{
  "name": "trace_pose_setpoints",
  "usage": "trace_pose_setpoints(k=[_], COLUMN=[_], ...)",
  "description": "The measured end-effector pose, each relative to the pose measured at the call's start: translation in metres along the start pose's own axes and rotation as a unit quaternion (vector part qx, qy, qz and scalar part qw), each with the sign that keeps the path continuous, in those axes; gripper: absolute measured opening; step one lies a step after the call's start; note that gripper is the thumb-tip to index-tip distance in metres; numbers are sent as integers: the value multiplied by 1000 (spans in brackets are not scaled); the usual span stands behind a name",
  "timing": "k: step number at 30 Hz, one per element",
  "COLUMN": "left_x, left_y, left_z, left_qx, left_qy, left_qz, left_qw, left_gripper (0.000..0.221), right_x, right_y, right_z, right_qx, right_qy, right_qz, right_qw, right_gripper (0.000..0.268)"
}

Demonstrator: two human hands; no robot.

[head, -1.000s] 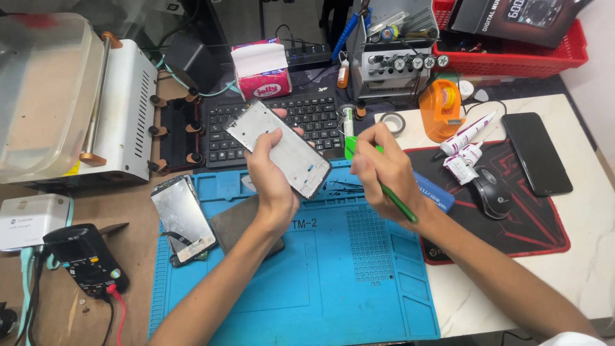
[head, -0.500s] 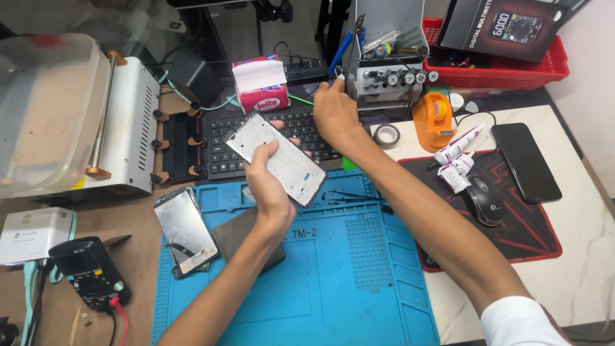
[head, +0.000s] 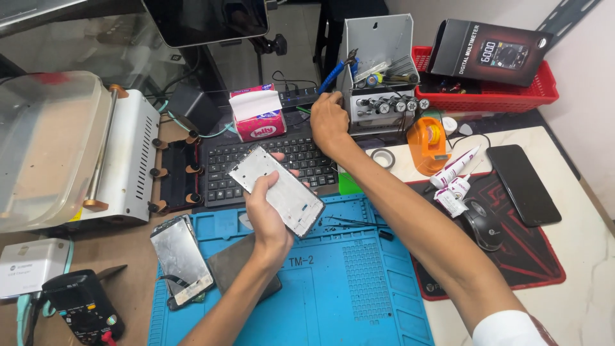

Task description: Disassembling a mobile phone using a screwdriver and a prying tool on a repair mat.

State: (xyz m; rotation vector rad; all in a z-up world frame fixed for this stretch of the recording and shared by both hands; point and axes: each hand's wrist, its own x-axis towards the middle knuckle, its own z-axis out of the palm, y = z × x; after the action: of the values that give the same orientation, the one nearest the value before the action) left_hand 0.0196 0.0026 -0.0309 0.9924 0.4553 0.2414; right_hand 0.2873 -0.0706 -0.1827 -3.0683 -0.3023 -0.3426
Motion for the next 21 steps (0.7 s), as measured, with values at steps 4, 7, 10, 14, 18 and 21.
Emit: trace_pose_setpoints(k=[4, 7, 10, 14, 18, 21], left_x=[-2, 1, 0, -1, -9, -12], left_y=[2, 1, 1, 0, 4, 9], left_z=[2, 1, 2, 1, 5, 7], left_qx=[10, 7, 14, 16, 25, 6], left_qy=[-1, -3, -7, -11, -18, -17], left_qz=[1, 0, 4, 3, 11, 2], left_qw=[1000, 1000, 1000, 1000, 999, 1000], left_gripper=[45, 45, 45, 46, 45, 44], right_x=[8, 6, 5, 4, -20, -53], right_y=[4, 0, -2, 2, -4, -11], right_z=[12, 12, 11, 9, -34, -85], right_qx=[1, 0, -9, -24, -14, 33], right_qy=[5, 6, 20, 35, 31, 16], right_qz=[12, 12, 18, -13, -28, -52], right_qw=[1000, 1000, 1000, 999, 999, 998], right_gripper=[51, 52, 52, 49, 37, 38])
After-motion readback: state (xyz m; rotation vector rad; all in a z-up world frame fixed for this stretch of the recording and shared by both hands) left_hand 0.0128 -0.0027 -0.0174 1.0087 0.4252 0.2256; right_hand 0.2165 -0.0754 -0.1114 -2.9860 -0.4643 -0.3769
